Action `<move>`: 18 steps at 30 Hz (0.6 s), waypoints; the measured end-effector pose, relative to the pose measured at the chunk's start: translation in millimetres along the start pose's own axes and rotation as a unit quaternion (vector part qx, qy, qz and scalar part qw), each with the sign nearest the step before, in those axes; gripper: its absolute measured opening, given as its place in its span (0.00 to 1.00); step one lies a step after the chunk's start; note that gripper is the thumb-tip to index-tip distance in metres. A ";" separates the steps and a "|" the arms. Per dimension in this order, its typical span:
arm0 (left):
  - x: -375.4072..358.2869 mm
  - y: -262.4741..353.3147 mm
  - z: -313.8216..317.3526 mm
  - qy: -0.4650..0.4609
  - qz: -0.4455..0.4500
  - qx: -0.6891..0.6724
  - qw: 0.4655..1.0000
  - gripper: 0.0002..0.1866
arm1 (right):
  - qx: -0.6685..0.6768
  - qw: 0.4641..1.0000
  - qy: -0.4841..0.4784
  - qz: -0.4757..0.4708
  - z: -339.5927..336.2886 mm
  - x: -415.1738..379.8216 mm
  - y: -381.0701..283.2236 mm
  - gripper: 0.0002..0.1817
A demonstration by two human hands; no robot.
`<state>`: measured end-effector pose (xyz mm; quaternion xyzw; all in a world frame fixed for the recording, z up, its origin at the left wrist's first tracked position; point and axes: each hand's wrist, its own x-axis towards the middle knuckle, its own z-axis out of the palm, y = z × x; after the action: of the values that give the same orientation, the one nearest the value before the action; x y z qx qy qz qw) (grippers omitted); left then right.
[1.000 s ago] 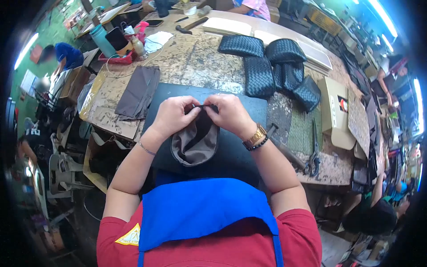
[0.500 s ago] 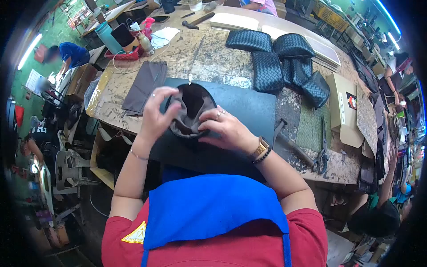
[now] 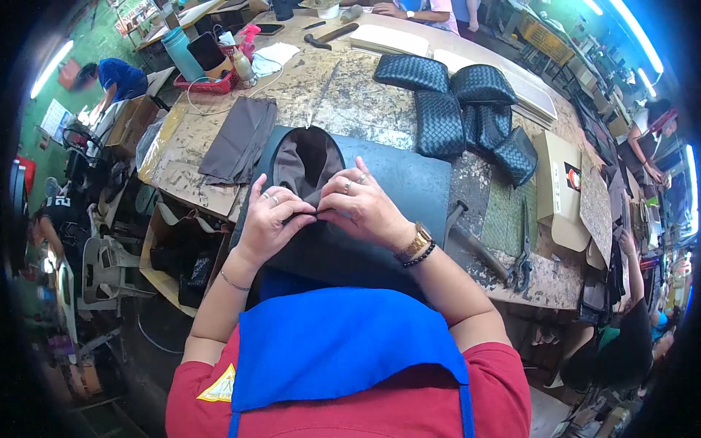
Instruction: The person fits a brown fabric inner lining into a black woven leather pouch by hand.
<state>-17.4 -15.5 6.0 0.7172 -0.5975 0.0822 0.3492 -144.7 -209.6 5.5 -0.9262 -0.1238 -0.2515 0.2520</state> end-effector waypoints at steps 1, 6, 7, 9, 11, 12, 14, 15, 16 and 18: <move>0.3 0.4 -0.7 -0.007 -0.003 -0.001 1.000 0.09 | 0.001 1.000 -0.002 -0.001 -0.2 -0.6 0.3 0.10; 0.2 11.7 3.8 0.021 -0.023 -0.020 0.999 0.09 | -0.007 0.999 -0.042 0.013 -7.9 -4.2 -3.5 0.11; -1.6 12.6 6.1 0.038 -0.026 -0.025 0.999 0.09 | -0.011 0.999 -0.045 0.013 -10.8 -3.6 -6.2 0.11; -9.5 8.3 11.9 0.034 -0.013 0.000 0.999 0.09 | 0.000 0.999 -0.053 0.002 -23.4 0.9 -4.1 0.15; -10.7 11.4 12.3 0.035 0.009 0.014 0.999 0.09 | -0.004 1.000 0.019 -0.004 -22.9 21.0 8.9 0.15; -10.8 14.4 13.7 0.034 0.015 0.022 0.999 0.09 | -0.006 0.998 0.056 -0.005 -21.9 33.3 16.0 0.15; -8.2 19.4 16.3 0.032 0.031 0.041 0.998 0.09 | -0.025 0.999 0.020 0.037 -20.2 61.1 31.3 0.20; -7.4 21.9 17.5 0.038 0.038 0.039 0.998 0.08 | -0.040 0.998 0.002 0.049 -14.0 70.3 44.3 0.21; -8.0 23.4 17.2 0.029 0.041 0.035 0.998 0.08 | -0.054 0.997 -0.015 0.061 -12.1 82.6 53.4 0.23; -12.2 24.8 15.7 0.011 0.045 0.029 0.998 0.09 | -0.103 0.947 -0.240 0.188 -18.8 113.1 64.9 0.29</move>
<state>-48.1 -16.2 -2.3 0.6985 -0.6228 0.1231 0.3302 -33.8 -262.5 53.0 -0.9865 0.0224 0.0188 0.1610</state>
